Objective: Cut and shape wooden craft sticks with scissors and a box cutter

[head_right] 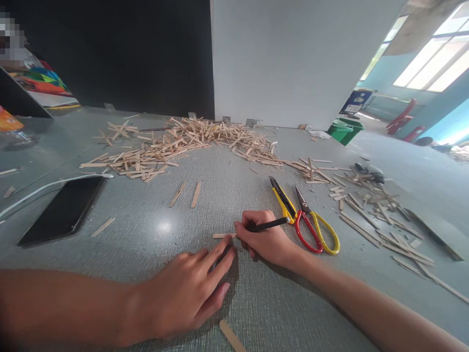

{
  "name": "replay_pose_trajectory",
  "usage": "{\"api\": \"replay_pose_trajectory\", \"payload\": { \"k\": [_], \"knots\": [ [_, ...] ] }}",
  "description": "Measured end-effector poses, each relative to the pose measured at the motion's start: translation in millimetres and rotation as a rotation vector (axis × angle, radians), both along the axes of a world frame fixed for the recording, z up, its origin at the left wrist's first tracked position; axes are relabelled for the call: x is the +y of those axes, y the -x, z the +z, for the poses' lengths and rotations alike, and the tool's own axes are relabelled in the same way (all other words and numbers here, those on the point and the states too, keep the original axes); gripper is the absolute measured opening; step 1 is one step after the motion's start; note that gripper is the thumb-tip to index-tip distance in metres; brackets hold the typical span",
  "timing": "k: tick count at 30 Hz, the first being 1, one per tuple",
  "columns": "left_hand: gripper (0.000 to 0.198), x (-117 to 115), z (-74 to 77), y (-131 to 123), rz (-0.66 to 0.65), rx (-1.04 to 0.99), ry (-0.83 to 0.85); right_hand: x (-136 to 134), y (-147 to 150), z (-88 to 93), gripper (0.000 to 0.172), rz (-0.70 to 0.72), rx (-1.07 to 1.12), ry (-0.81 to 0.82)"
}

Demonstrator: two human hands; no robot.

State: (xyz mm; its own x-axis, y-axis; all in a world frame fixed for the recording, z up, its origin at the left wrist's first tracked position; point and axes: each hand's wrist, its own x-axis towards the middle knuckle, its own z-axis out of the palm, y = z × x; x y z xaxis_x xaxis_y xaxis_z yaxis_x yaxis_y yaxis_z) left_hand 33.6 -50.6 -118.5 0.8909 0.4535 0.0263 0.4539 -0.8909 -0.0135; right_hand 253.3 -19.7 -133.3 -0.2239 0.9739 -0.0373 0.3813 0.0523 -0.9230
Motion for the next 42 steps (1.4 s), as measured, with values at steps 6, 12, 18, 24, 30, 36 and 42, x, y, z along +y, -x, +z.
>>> {"api": "replay_pose_trajectory", "payload": {
  "k": [6, 12, 18, 24, 30, 36, 42],
  "knots": [
    [0.052, 0.1, 0.9, -0.1, 0.001, 0.012, 0.004, -0.3, 0.5, 0.4, 0.039, 0.002, -0.007, 0.003],
    [0.053, 0.8, 2.1, -0.5, -0.005, 0.012, 0.008, -0.8, 1.6, 2.0, 0.04, -0.006, -0.02, 0.001],
    [0.053, 1.3, 1.7, -0.5, -0.01, 0.006, 0.013, -1.2, 1.3, 3.4, 0.04, -0.006, -0.032, -0.003],
    [0.051, 0.7, 2.4, -0.8, -0.002, -0.005, 0.024, -0.9, 1.6, 5.4, 0.04, 0.007, -0.033, -0.005],
    [0.052, 1.0, 4.7, -1.4, -0.003, 0.009, 0.026, -0.8, 1.9, 6.4, 0.041, 0.021, -0.031, -0.002],
    [0.052, 0.1, 3.7, -0.8, 0.001, 0.019, 0.027, -0.4, 0.7, 3.9, 0.04, 0.007, -0.029, 0.004],
    [0.053, 1.6, -0.3, -0.4, -0.006, -0.01, 0.022, 1.1, 0.7, 0.7, 0.038, -0.015, -0.02, 0.016]
  ]
}}
